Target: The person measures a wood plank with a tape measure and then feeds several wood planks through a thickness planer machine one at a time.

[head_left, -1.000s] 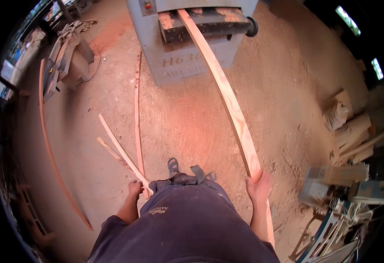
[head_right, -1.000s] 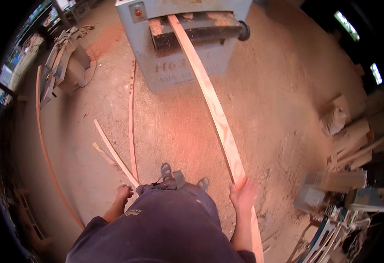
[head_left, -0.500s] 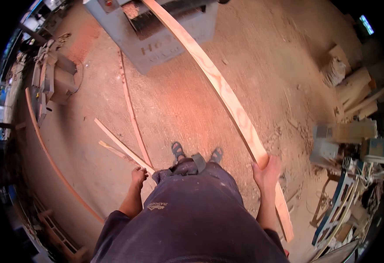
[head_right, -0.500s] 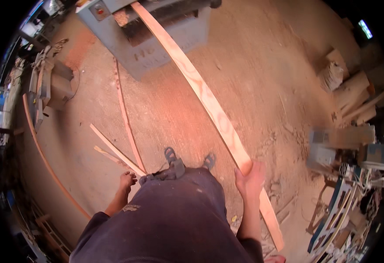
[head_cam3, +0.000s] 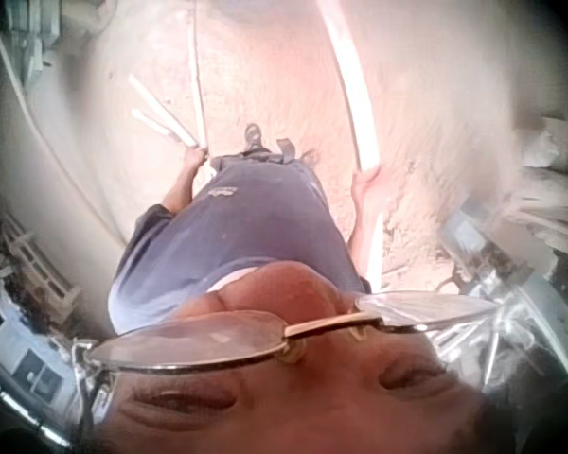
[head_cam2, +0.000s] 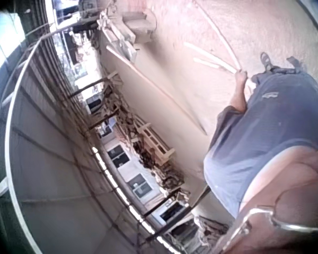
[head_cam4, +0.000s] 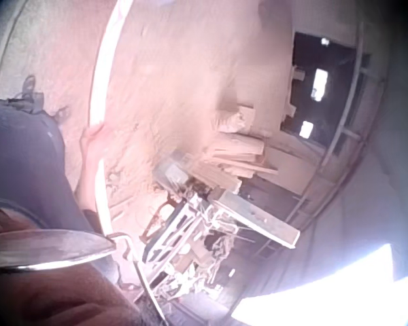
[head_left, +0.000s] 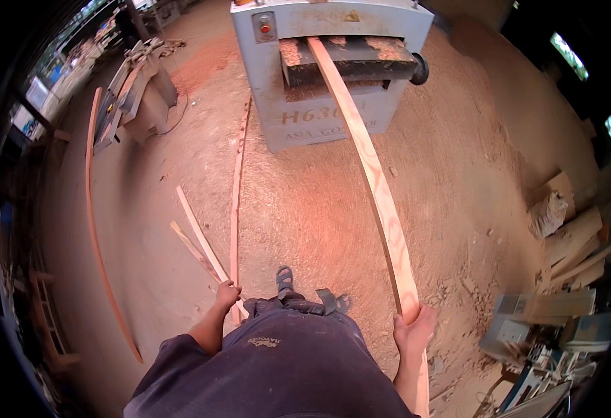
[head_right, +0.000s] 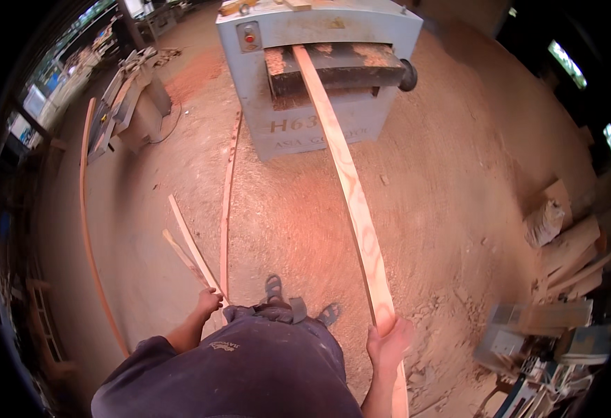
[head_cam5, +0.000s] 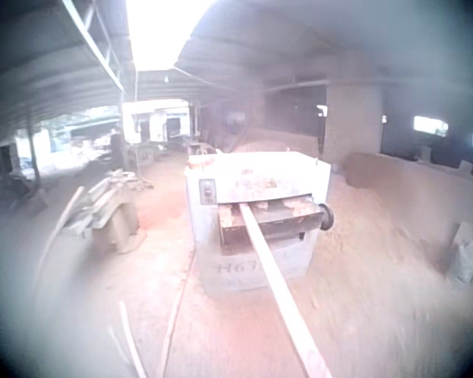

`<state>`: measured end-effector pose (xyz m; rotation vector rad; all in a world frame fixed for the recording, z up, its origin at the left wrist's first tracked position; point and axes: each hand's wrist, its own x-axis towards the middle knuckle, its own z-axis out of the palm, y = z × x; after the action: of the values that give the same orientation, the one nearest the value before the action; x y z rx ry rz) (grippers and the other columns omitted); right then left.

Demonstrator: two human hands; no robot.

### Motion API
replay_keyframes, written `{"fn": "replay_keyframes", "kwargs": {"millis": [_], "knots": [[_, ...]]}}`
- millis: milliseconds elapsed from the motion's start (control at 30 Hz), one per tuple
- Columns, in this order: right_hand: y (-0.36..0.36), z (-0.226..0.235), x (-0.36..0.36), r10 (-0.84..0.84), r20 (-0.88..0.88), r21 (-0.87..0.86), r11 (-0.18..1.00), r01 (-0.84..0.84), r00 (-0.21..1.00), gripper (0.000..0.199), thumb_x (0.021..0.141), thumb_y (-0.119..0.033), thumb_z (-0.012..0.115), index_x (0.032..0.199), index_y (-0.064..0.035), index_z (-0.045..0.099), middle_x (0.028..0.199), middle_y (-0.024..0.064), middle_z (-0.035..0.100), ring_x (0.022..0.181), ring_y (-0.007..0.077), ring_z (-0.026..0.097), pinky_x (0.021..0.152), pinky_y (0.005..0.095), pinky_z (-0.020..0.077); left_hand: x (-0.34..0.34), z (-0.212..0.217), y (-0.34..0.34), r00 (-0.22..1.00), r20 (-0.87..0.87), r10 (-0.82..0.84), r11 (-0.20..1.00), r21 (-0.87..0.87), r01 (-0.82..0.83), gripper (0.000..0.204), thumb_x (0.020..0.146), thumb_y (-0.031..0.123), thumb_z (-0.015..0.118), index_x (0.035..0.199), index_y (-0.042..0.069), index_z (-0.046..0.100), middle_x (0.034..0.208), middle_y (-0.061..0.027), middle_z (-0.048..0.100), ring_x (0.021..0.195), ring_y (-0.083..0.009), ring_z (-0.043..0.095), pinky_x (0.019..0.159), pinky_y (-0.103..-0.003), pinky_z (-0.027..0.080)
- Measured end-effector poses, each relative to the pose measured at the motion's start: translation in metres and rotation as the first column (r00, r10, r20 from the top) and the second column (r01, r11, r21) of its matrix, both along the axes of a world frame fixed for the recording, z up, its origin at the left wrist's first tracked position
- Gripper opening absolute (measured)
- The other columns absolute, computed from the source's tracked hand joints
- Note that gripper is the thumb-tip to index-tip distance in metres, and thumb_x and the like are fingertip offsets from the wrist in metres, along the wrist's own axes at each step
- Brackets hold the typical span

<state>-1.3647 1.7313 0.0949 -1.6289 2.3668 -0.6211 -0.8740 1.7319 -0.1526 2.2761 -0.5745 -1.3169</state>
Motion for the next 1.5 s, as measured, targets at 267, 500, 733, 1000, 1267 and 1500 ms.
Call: {"fn": "replay_keyframes", "kwargs": {"millis": [267,500,733,1000,1267,1500], "knots": [[-0.03,0.003,0.01,0.088,-0.014,-0.005,0.996,-0.088,0.996,0.056,0.063,-0.014,0.081,0.11,0.0019,0.055,0.105,0.0218,0.056,0.1,0.0406,0.054,0.089,0.0454,0.0443,0.005,-0.023,0.059,0.994,0.01,0.111,0.994,0.0,-0.111,0.053,0.078,0.008,0.066,0.125,-0.012,0.053,0.085,-0.0235,0.068,0.066,-0.0255,0.068,0.057,-0.035,0.054],[-0.039,-0.013,0.006,0.095,0.003,0.051,0.994,-0.095,0.995,0.068,0.062,-0.016,0.082,0.12,0.0034,0.052,0.113,0.0241,0.057,0.106,0.0409,0.055,0.094,0.0447,0.0435,0.011,-0.046,0.079,0.954,0.294,-0.055,0.996,0.084,0.032,0.05,0.076,0.019,0.064,0.121,-0.002,0.061,0.102,-0.0256,0.068,0.09,-0.032,0.069,0.079,-0.038,0.054],[-0.069,0.013,0.019,0.262,-0.12,0.149,0.958,-0.243,0.958,0.069,0.07,-0.033,0.082,0.116,0.0102,0.056,0.107,0.0295,0.062,0.1,0.0398,0.061,0.089,0.0465,0.0476,-0.012,0.0,0.083,0.969,0.241,0.057,0.988,0.124,-0.089,0.043,0.077,0.017,0.054,0.115,-0.001,0.065,0.122,-0.0244,0.061,0.115,-0.0371,0.059,0.099,-0.041,0.046],[-0.078,0.008,0.024,0.277,-0.136,0.175,0.952,-0.252,0.951,0.07,0.073,-0.036,0.081,0.121,0.0081,0.054,0.109,0.0291,0.062,0.101,0.041,0.06,0.089,0.0464,0.0476,-0.011,0.006,0.084,0.972,0.221,0.078,0.983,0.147,-0.112,0.042,0.077,0.017,0.055,0.113,-0.001,0.065,0.119,-0.025,0.062,0.113,-0.0374,0.06,0.098,-0.042,0.047],[-0.067,-0.015,0.014,0.248,-0.071,-0.051,0.966,-0.252,0.966,0.075,0.063,-0.015,0.082,0.128,0.0025,0.048,0.122,0.025,0.054,0.113,0.0414,0.052,0.099,0.0449,0.0414,0.009,-0.091,0.098,0.984,0.168,0.053,0.998,0.022,-0.057,0.045,0.077,0.019,0.061,0.116,-0.004,0.062,0.104,-0.0275,0.066,0.095,-0.0341,0.068,0.083,-0.042,0.054],[-0.038,-0.004,0.014,0.107,-0.006,0.042,0.993,-0.107,0.994,0.075,0.062,-0.013,0.082,0.127,0.0005,0.047,0.11,0.0226,0.054,0.108,0.0422,0.051,0.095,0.0485,0.0418,-0.005,-0.067,0.072,0.981,-0.005,0.192,0.981,0.035,-0.192,0.051,0.075,0.008,0.064,0.122,-0.011,0.055,0.083,-0.0232,0.066,0.063,-0.0282,0.067,0.054,-0.036,0.054]]}}
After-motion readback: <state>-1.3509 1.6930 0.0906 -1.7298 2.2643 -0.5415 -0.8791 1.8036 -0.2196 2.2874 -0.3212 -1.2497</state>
